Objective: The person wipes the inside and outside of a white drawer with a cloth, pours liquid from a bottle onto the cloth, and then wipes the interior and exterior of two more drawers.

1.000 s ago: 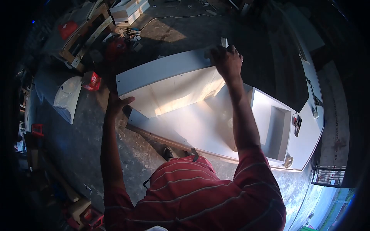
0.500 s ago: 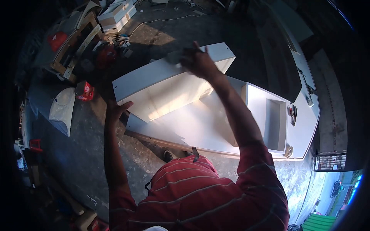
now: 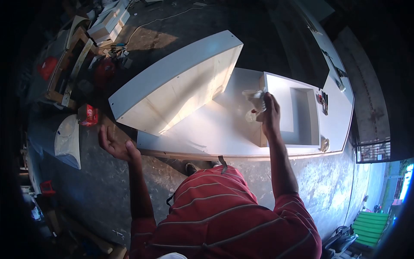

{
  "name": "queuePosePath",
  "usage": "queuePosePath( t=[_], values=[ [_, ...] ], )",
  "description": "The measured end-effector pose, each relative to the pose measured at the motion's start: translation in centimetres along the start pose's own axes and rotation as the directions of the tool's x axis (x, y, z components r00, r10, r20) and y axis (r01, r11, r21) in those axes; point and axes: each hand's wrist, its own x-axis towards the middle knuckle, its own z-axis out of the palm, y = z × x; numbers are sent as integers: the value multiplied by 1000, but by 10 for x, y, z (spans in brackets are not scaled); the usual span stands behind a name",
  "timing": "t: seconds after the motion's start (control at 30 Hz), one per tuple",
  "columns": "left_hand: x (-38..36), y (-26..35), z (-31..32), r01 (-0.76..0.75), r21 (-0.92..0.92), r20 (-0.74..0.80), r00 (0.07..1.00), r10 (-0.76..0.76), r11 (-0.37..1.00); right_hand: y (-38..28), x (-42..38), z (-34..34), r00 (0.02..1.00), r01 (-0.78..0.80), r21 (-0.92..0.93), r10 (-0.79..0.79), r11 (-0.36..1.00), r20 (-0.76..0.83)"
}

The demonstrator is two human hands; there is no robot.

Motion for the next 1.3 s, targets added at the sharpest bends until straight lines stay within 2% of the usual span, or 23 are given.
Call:
queuePosePath(
  t=[0.07, 0.13, 0.2, 0.23, 0.3, 0.37, 0.4, 0.43, 0.5, 0.53, 0.6, 0.63, 0.7, 0.77, 0.83, 0.9, 0.97, 1.07, 1.13, 1.17, 1.2, 1.23, 1.3],
  values=[
    [-43, 32, 25, 72, -168, 209, 977, -36, 983, 44, -25, 10, 979, -197, 154, 202, 968, -15],
    [-66, 71, 59, 216, -167, 617, 784, -69, 962, 76, -45, 19, 900, -427, 243, 384, 871, 206],
    [-93, 103, 99, 471, -248, 730, 665, -156, 847, 83, -62, 43, 828, -550, 365, 435, 751, 352],
    [-104, 109, 114, 466, -253, 746, 652, -136, 848, 81, -68, 56, 806, -591, 430, 467, 683, 364],
    [-141, 100, 140, 617, -333, 804, 580, -126, 713, 107, -70, 52, 692, -706, 407, 447, 579, 567],
    [-154, 98, 151, 766, -249, 757, 536, -374, 593, 111, -65, 47, 732, -663, 417, 424, 621, 533],
    [-150, 98, 151, 897, -230, 776, 403, -485, 378, 92, -63, 40, 755, -602, 311, 396, 735, 523],
    [-150, 89, 149, 955, -109, 812, 246, -530, 277, 81, -62, 30, 772, -528, 197, 370, 826, 517],
    [-157, 75, 152, 973, -186, 714, 229, -661, 137, 102, -52, -7, 958, -185, -169, 216, 968, 189],
    [-162, 67, 151, 964, -264, 728, 178, -662, -30, 128, -45, -29, 997, -82, -230, 81, 970, -14],
    [-159, 62, 145, 929, -314, 705, 91, -703, -195, 159, -22, -68, 944, -39, -396, -96, 917, -315],
    [-164, 56, 142, 899, -342, 687, 40, -726, -274, 174, -8, -82, 912, -11, -493, -193, 870, -362],
    [-158, 55, 134, 875, -354, 686, 3, -728, -330, 183, 17, -89, 888, 138, -593, -364, 794, -281],
    [-152, 53, 134, 846, -378, 683, -20, -730, -377, 183, 37, -85, 909, 123, -643, -346, 756, -233],
    [-150, 49, 129, 851, -404, 719, 68, -692, -335, 186, 49, -79, 935, 113, -689, -312, 715, -171],
    [-142, 52, 125, 838, -443, 668, 72, -741, -318, 189, 61, -74, 911, 187, -582, -361, 791, -198],
    [-133, 51, 124, 788, -474, 679, 43, -733, -392, 184, 64, -68, 883, 284, -662, -458, 693, -100],
    [-123, 46, 122, 773, -500, 663, 50, -747, -392, 160, 59, -55, 905, 331, -624, -424, 708, -2],
    [-119, 45, 122, 771, -504, 655, 48, -755, -389, 123, 48, -39, 888, 449, -580, -410, 680, 207],
    [-117, 43, 123, 772, -507, 661, 62, -748, -384, 103, 40, -29, 886, 453, -578, -415, 679, 207],
    [-115, 41, 124, 772, -509, 669, 77, -739, -381, 82, 32, -18, 885, 464, -559, -331, 687, 327],
    [-114, 41, 124, 770, -510, 672, 80, -736, -382, 69, 23, -8, 865, 470, -542, -240, 697, 442],
    [-114, 37, 126, 844, -448, 707, 133, -694, -294, 48, 5, 10, 771, 600, -512, -274, 614, 575]
  ],
)
